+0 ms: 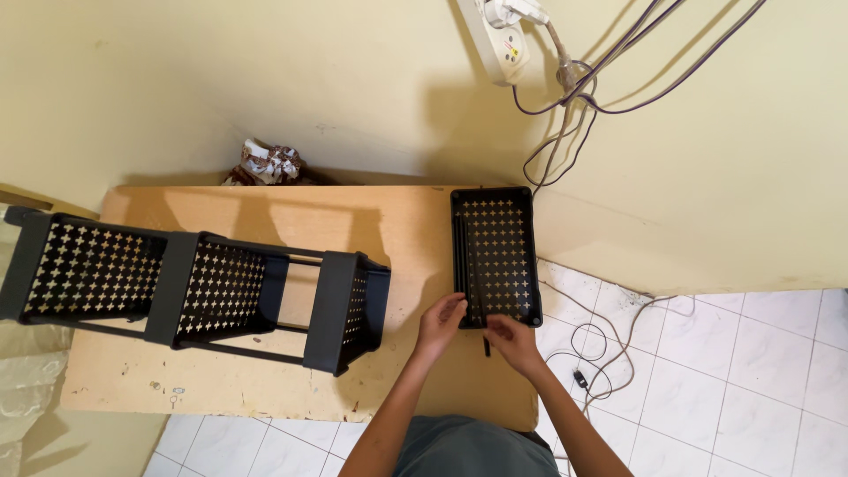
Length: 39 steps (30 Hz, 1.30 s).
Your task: The person assembles a black plastic shelving unit by inserting rods into side panels and attaching additional panels to form a frame. The person handles rods and panels one at a time, aligning and pressing them into place on a wooden table.
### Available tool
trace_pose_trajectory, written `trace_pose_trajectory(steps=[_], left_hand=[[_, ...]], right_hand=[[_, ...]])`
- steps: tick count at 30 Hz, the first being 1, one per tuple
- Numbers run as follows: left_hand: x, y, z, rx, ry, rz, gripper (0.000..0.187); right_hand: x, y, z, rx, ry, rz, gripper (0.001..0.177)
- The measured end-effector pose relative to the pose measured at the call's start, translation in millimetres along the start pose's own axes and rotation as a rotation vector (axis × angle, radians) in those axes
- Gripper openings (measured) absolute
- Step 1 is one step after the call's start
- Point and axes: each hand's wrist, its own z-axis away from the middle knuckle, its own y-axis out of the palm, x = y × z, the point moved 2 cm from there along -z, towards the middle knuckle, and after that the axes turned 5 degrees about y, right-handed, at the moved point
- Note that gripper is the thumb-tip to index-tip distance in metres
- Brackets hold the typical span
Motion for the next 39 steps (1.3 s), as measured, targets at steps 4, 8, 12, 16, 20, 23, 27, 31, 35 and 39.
trace_pose_trajectory(steps=[4,8,12,16,20,23,27,31,35,39], left_hand=[[-8.5,-2.5,4.5,-0.014,-0.036,0.144,0.039],[-11.7,-9.7,15.0,-0.055,0.000,0.166,0.037],[-17.4,-16.2,33.6,-0.023,0.038,0.178,0.028],[-35.6,-20.4,56.2,-0.044,0.050,0.159,0.023],[-63.9,-20.4,82.7,-0.054,0.097,0.210,0.018],[-86.2,-18.8,105.0,-0.061,0.166,0.238,0.015],[-112.9,-22.0,136.5,-0.085,0.218,0.137,0.015],[-135.6,-21.7,171.7,-0.089,0.269,0.005,0.014],[-151.2,-28.4,192.4,-0.123,0.275,-0.024,0.014],[-157.4,-48.2,201.7,-0.262,0.324,-0.154,0.015]], right_hand=[[-11.0,-4.2,37.1,0.153,0.029,-0.005,0.030],[-13.7,-8.5,65.8,0.251,0.134,-0.050,0.027],[-11.8,-13.7,83.2,0.268,0.140,-0.038,0.026],[-3.2,-17.3,94.6,0.313,0.109,-0.042,0.029],[18.0,-11.5,106.1,0.360,0.023,-0.144,0.031],[37.6,-4.8,114.3,0.345,0.008,-0.107,0.031],[61.2,2.6,125.6,0.325,0.003,-0.084,0.031],[79.9,12.1,137.4,0.322,-0.045,-0.084,0.031],[96.6,23.9,145.4,0.320,-0.112,-0.073,0.030],[112.5,37.3,149.8,0.312,-0.158,-0.018,0.030]])
